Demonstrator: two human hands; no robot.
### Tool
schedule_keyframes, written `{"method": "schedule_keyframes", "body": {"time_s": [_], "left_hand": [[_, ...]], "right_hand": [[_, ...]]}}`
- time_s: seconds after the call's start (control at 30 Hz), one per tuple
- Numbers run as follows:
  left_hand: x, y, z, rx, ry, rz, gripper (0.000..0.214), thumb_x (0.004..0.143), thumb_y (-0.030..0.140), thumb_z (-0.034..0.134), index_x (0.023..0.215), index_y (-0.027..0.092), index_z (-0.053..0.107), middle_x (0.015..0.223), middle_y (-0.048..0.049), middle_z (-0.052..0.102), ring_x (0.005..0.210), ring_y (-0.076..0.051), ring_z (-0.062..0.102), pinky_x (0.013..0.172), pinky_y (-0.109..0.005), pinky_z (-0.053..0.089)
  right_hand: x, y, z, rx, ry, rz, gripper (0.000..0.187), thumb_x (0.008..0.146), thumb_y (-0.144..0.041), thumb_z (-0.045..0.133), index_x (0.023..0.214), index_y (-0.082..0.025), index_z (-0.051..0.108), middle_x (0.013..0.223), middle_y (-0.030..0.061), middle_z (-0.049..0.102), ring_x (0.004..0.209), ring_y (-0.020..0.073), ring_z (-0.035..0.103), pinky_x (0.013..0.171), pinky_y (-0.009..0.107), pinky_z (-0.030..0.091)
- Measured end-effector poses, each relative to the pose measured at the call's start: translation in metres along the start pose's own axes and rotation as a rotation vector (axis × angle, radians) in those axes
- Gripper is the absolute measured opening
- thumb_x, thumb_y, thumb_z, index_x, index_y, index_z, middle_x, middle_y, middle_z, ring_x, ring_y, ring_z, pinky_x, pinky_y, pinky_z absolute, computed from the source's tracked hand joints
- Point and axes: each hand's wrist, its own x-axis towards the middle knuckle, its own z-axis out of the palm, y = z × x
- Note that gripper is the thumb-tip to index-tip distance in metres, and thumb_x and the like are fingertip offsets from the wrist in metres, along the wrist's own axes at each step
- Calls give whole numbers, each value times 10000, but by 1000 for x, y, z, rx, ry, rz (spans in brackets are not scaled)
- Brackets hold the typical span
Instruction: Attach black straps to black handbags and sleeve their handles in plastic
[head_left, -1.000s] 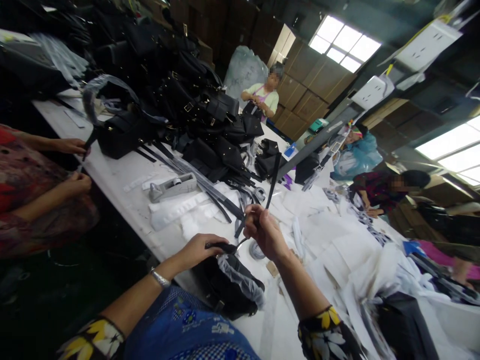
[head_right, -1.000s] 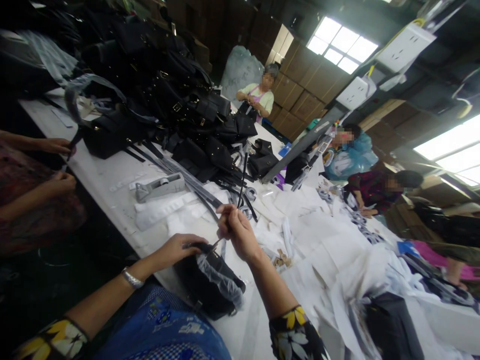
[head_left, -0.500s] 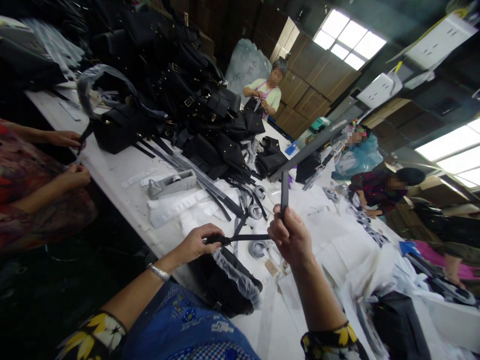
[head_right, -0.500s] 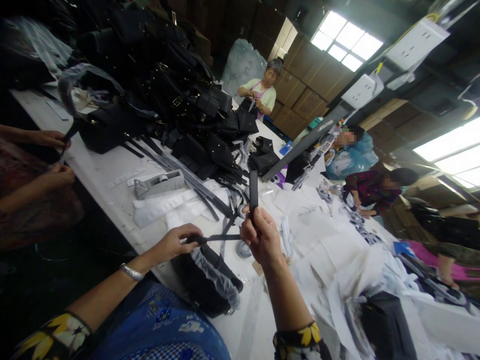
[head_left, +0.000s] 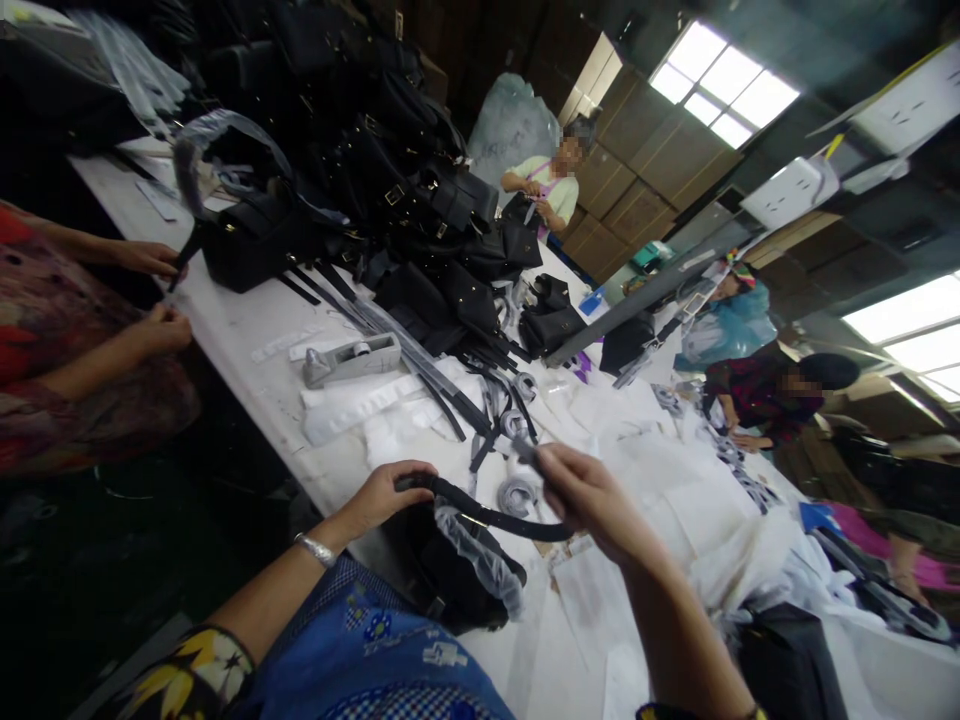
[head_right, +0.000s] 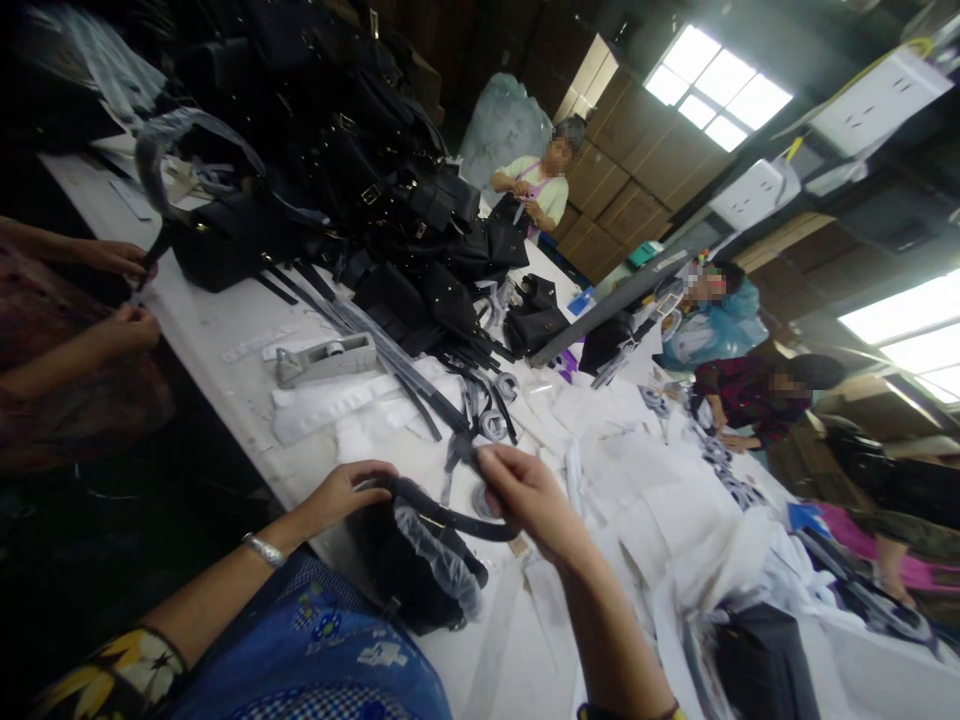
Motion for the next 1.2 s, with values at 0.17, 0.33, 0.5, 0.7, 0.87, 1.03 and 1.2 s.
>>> {"method": "schedule_keyframes", "body": {"time_s": [0.17,0.33,0.5,0.7,0.87,1.03,1.2], "left_hand": [[0,-1,12,-14,28,25,376,722,383,774,1017,156,714,1050,-99,722,1037,-261,641,992,-391,468],[-1,-2,15,5,39,50,331,717,355,777,989,171,737,1050,-94,730,1039,-261,645,993,-381,462],[-3,-4,16,-17,30,44,315,717,334,776,991,181,749,1048,-82,740,1028,-258,657,989,-382,472],[-7,-4,19,-38,66,12,327,701,330,781,986,173,758,1043,-91,749,1027,-271,671,987,-400,493],[-5,-17,19,-51,83,-62,382,700,412,753,1006,183,751,1056,-91,749,1024,-292,682,984,-429,516],[0,-30,10,27,90,-56,438,719,478,705,1063,209,735,1124,-70,729,1082,-303,662,983,-422,520],[-12,-10,4,253,190,-97,333,736,493,659,968,275,757,1025,2,761,1022,-278,692,901,-341,564]], "right_hand": [[27,43,48,-582,-175,93,370,921,-397,482,661,-177,625,577,5,633,486,103,536,496,207,360],[49,70,61,-738,-134,95,371,900,-364,478,631,-174,648,546,11,632,503,111,540,497,209,334],[60,71,60,-706,-251,91,352,885,-346,505,630,-157,657,521,-4,603,498,100,520,492,201,321],[71,67,67,-669,-322,90,368,911,-346,500,651,-142,663,530,-14,596,501,89,503,508,194,335],[70,75,86,-836,-232,9,351,940,-375,464,778,-173,702,643,11,674,606,134,587,567,215,384],[61,83,91,-1092,-25,-253,415,865,-530,550,1127,-218,627,996,78,713,891,250,655,749,328,473],[61,86,92,-1143,-126,-349,390,821,-486,653,1100,-215,630,953,61,728,900,241,662,927,362,435]]}}
